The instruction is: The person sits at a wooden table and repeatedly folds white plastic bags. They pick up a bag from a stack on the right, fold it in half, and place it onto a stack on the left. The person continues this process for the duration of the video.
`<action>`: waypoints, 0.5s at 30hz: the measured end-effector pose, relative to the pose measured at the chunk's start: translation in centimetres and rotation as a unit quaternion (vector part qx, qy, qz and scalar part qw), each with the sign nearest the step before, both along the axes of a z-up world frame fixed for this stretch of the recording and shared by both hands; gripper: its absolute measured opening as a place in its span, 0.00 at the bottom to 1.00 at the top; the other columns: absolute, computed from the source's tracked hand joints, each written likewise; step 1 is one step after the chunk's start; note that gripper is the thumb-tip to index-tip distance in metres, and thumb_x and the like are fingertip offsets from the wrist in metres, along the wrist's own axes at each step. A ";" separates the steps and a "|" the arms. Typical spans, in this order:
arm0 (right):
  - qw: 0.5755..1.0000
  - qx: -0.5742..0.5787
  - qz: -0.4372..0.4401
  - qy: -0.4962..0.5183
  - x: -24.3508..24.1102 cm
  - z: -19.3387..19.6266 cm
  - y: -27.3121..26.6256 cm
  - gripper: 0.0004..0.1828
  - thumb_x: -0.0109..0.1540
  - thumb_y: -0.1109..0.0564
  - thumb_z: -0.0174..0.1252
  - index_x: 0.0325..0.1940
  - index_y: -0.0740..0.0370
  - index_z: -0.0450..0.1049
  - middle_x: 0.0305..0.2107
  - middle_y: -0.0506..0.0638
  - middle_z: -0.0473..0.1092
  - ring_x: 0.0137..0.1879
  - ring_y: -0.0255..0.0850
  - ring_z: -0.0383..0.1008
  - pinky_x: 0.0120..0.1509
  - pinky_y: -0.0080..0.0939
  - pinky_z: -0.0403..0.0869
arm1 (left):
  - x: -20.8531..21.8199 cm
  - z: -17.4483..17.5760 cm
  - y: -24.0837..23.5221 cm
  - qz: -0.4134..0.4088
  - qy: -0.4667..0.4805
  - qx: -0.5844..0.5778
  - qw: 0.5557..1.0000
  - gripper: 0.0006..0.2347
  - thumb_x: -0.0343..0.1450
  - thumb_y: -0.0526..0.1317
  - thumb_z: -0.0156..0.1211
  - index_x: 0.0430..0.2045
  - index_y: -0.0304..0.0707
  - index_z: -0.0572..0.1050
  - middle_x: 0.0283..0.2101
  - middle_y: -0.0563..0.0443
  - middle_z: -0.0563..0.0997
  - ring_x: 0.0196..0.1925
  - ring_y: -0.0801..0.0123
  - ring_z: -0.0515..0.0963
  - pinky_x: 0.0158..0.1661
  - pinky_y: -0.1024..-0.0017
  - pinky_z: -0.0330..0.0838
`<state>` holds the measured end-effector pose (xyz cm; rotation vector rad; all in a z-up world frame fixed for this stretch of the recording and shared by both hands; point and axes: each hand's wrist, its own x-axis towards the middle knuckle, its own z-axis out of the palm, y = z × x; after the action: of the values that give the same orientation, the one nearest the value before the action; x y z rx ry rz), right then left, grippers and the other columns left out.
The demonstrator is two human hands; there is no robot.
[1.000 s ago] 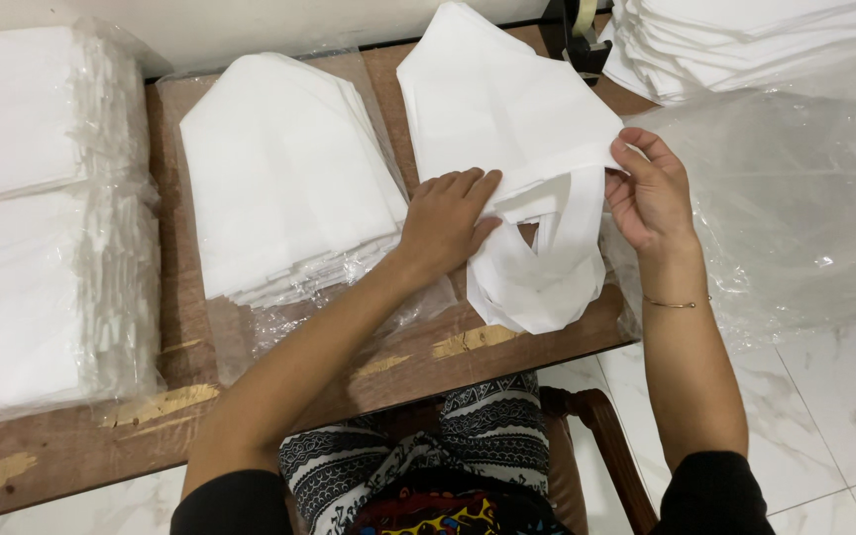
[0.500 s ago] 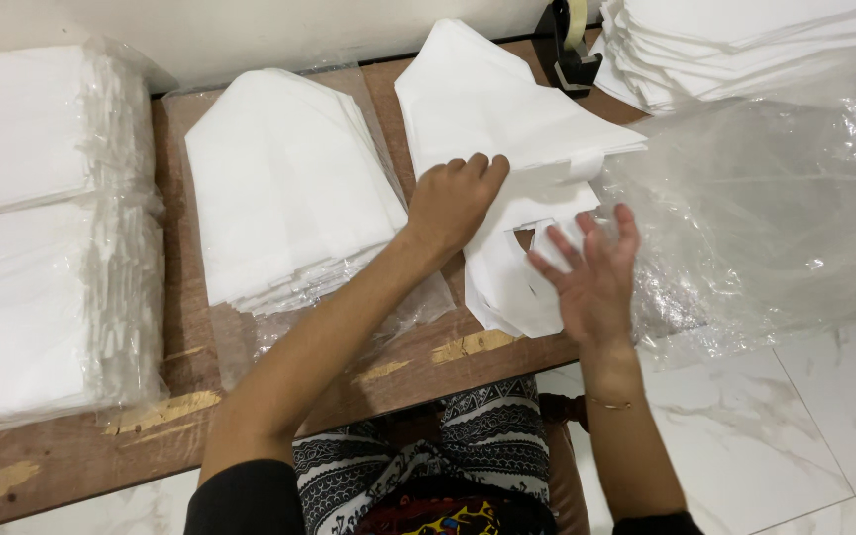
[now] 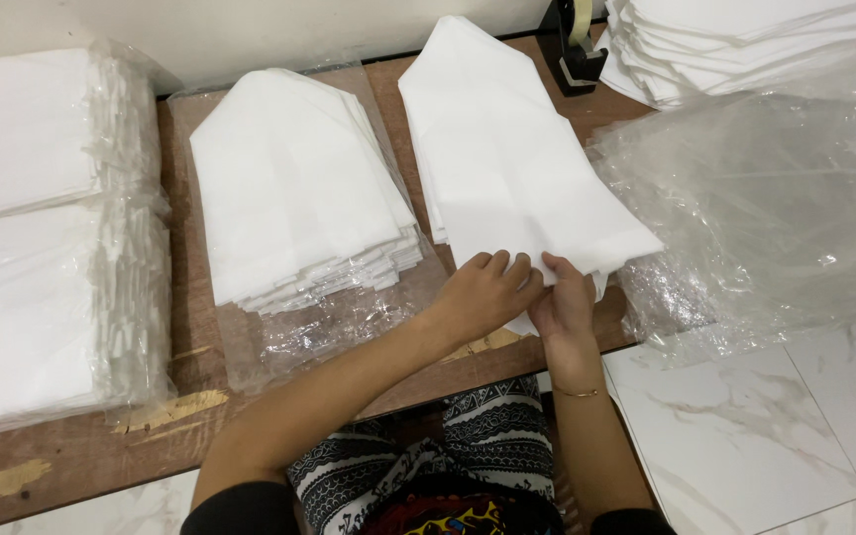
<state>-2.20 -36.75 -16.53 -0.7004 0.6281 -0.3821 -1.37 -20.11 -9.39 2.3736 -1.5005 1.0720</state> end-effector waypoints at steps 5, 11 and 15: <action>0.998 0.015 0.067 -0.007 -2.8 1.8 -2.3 0.25 0.58 0.69 0.57 0.60 0.68 0.64 0.51 0.59 0.71 0.58 0.52 0.74 0.65 0.58 0.75 | -4.5 7.0 7.5 0.028 0.191 0.123 0.973 0.28 0.61 0.35 0.70 0.58 0.42 0.69 0.58 0.34 0.73 0.62 0.42 0.69 0.59 0.44 0.60; 0.977 0.135 0.151 -0.065 -6.2 -1.7 -5.7 0.27 0.62 0.67 0.50 0.66 0.69 0.61 0.59 0.62 0.67 0.63 0.56 0.70 0.69 0.68 0.66 | -7.1 4.6 16.2 0.190 0.132 0.098 0.968 0.28 0.64 0.47 0.67 0.60 0.50 0.67 0.58 0.40 0.72 0.62 0.46 0.70 0.59 0.45 0.60; 0.960 0.161 0.218 -0.074 -10.2 -1.8 -6.0 0.27 0.62 0.63 0.46 0.67 0.67 0.60 0.60 0.63 0.67 0.63 0.56 0.71 0.67 0.71 0.64 | -7.0 2.9 21.0 0.249 0.100 0.141 0.953 0.38 0.49 0.54 0.76 0.57 0.53 0.69 0.56 0.45 0.73 0.59 0.52 0.72 0.55 0.54 0.66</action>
<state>-12.41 -42.76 -18.37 -0.4738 0.3670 0.0787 -8.40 0.89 -6.53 3.0579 -1.0711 0.6881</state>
